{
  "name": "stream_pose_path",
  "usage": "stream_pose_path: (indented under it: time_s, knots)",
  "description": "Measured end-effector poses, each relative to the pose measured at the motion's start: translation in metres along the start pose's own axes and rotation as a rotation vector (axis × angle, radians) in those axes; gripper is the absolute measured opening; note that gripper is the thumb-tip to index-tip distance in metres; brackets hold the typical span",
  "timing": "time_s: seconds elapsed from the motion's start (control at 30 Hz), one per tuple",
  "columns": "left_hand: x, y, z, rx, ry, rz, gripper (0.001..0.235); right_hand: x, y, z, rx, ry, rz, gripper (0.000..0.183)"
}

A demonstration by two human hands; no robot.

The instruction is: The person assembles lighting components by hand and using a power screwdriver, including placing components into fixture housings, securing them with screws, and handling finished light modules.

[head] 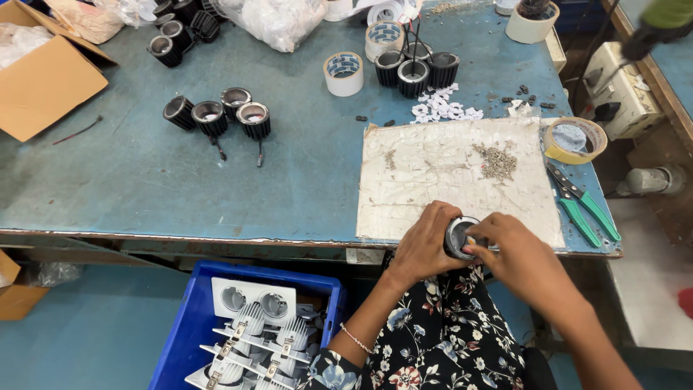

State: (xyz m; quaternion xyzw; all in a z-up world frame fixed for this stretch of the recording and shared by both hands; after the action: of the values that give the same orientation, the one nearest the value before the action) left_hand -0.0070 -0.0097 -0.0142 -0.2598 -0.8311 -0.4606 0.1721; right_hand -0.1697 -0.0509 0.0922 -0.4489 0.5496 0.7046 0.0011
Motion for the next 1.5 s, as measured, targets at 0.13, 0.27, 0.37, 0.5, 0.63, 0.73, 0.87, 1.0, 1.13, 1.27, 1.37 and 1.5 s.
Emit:
stream_pose_path:
  time_s: [0.13, 0.27, 0.37, 0.5, 0.63, 0.73, 0.87, 1.0, 1.13, 1.27, 1.37, 1.5]
  knots:
    - [-0.005, -0.006, 0.002, 0.012, -0.016, -0.016, 0.081, -0.002, -0.010, 0.003, 0.022, 0.041, 0.035, 0.029]
    - [-0.004, -0.007, 0.003, 0.017, 0.004, -0.012, 0.082, 0.002, -0.011, -0.003, -0.019, -0.115, 0.131, 0.027]
    - [-0.003, -0.006, 0.002, 0.034, 0.004, -0.036, 0.081, 0.005, -0.015, -0.003, 0.038, -0.052, 0.134, 0.024]
    - [-0.002, -0.004, 0.001, 0.004, 0.069, 0.007, 0.084, 0.012, -0.019, -0.004, 0.144, 0.095, 0.094, 0.020]
    - [-0.003, -0.004, 0.000, -0.011, 0.093, 0.039, 0.086, 0.010, -0.021, -0.002, 0.205, 0.178, 0.068, 0.017]
    - [-0.005, -0.004, -0.001, -0.002, 0.080, 0.066, 0.088, 0.009, -0.019, -0.002, 0.254, 0.205, 0.039, 0.017]
    - [-0.009, -0.005, -0.002, -0.121, 0.187, 0.181, 0.094, 0.009, -0.018, -0.003, 0.306, 0.266, -0.009, 0.018]
    - [-0.011, -0.004, -0.005, -0.178, 0.171, 0.178, 0.093, 0.015, -0.017, -0.006, 0.305, 0.214, -0.095, 0.018]
    - [-0.008, -0.001, -0.008, -0.171, 0.185, 0.233, 0.092, 0.023, -0.013, -0.018, 0.277, 0.157, -0.299, 0.020]
    - [-0.006, 0.005, -0.021, -0.103, 0.169, 0.355, 0.090, 0.031, -0.007, -0.033, 0.279, 0.141, -0.532, 0.023]
    - [-0.006, 0.005, -0.036, -0.070, 0.170, 0.351, 0.091, 0.042, -0.002, -0.045, 0.311, 0.093, -0.527, 0.023]
    - [-0.014, 0.000, -0.045, -0.178, 0.275, 0.301, 0.093, 0.063, -0.018, -0.067, 0.243, 0.107, -0.647, 0.020]
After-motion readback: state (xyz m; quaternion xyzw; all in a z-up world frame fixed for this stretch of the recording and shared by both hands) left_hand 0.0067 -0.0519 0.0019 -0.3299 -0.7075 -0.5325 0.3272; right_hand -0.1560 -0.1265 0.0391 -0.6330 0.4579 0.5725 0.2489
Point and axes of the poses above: each hand's wrist, its own z-axis away from the middle knuckle, its own y-axis out of the back of the hand, x = y × z, the point moved 1 cm from there along -z, towards the middle knuckle, and after that the axes turned 11 degrees about -z, right-handed, at the moved point
